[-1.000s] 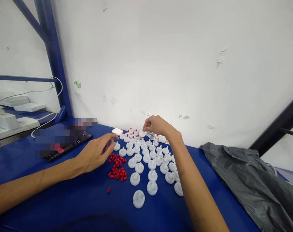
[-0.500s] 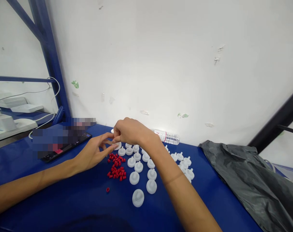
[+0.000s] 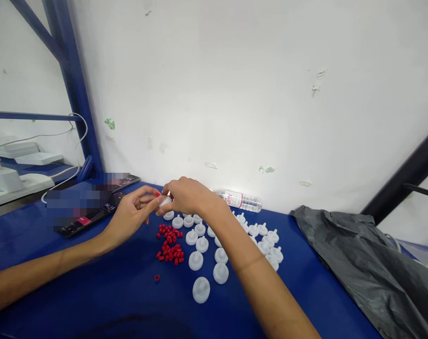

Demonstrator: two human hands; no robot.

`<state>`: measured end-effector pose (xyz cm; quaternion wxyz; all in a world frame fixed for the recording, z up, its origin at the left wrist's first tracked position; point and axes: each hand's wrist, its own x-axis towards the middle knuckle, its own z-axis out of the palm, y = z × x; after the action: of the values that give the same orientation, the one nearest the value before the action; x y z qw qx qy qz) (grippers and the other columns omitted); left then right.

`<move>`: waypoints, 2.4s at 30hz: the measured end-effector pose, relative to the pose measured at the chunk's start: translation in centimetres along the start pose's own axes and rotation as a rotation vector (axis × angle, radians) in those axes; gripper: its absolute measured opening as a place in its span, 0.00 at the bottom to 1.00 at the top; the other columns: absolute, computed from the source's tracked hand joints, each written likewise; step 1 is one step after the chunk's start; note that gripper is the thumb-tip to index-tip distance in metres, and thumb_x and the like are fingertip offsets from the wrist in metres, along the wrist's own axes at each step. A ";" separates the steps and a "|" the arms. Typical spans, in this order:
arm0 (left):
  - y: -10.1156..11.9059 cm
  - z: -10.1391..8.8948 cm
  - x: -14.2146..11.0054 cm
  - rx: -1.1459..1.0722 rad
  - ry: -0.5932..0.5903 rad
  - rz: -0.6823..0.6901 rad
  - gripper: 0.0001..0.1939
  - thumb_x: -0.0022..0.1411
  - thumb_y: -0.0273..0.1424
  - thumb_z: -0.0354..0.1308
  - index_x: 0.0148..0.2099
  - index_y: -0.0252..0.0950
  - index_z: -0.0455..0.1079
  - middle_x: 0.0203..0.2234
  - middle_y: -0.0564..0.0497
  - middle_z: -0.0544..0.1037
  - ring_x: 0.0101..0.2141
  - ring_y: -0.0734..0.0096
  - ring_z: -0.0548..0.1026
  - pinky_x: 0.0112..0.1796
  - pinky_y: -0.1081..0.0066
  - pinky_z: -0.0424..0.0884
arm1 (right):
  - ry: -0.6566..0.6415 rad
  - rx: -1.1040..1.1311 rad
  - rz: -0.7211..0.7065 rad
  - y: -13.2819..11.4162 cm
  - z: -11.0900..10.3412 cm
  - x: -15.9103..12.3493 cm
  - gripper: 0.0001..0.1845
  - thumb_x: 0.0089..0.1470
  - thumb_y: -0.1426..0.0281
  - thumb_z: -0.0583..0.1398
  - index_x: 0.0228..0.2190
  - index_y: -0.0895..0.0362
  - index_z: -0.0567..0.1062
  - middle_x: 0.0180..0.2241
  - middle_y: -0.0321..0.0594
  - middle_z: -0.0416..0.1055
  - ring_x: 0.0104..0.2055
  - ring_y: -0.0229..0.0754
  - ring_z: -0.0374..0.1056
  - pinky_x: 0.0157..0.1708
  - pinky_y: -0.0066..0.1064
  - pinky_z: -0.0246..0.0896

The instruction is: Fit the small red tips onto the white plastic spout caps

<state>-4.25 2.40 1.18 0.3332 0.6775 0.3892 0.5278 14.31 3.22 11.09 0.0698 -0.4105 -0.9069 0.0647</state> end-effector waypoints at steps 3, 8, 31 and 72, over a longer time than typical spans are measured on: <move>-0.1 -0.2 0.0 -0.028 0.005 -0.007 0.21 0.65 0.52 0.63 0.44 0.39 0.67 0.26 0.52 0.83 0.28 0.60 0.84 0.19 0.75 0.64 | 0.029 -0.032 -0.009 -0.2 0.2 0.1 0.21 0.59 0.58 0.65 0.49 0.56 0.81 0.44 0.44 0.83 0.40 0.45 0.76 0.36 0.31 0.61; -0.6 -0.5 0.2 0.101 0.000 0.035 0.19 0.68 0.50 0.60 0.39 0.41 0.65 0.26 0.54 0.80 0.29 0.61 0.84 0.22 0.74 0.65 | 0.047 -0.102 -0.051 -0.1 0.4 0.0 0.22 0.57 0.70 0.62 0.53 0.56 0.80 0.37 0.43 0.83 0.38 0.45 0.74 0.34 0.31 0.57; 0.5 -0.7 0.9 -0.244 -0.304 -0.282 0.21 0.71 0.45 0.44 0.27 0.43 0.51 0.13 0.65 0.49 0.12 0.79 0.44 0.14 0.76 0.47 | 0.176 -0.291 -0.119 -0.9 0.2 0.4 0.18 0.58 0.68 0.66 0.50 0.50 0.83 0.31 0.39 0.83 0.34 0.44 0.73 0.32 0.31 0.52; -1.9 -0.4 0.5 0.861 -0.271 0.035 0.15 0.70 0.40 0.54 0.32 0.41 0.75 0.23 0.53 0.81 0.25 0.62 0.75 0.30 0.66 0.57 | 0.071 -0.159 0.487 12.4 2.4 -1.4 0.15 0.68 0.60 0.62 0.49 0.56 0.77 0.51 0.44 0.77 0.49 0.45 0.75 0.51 0.45 0.74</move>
<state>-4.89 3.79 -0.14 0.0599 0.8238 0.5145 0.2302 23.93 10.18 6.41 0.0516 -0.6230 -0.7805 -0.0064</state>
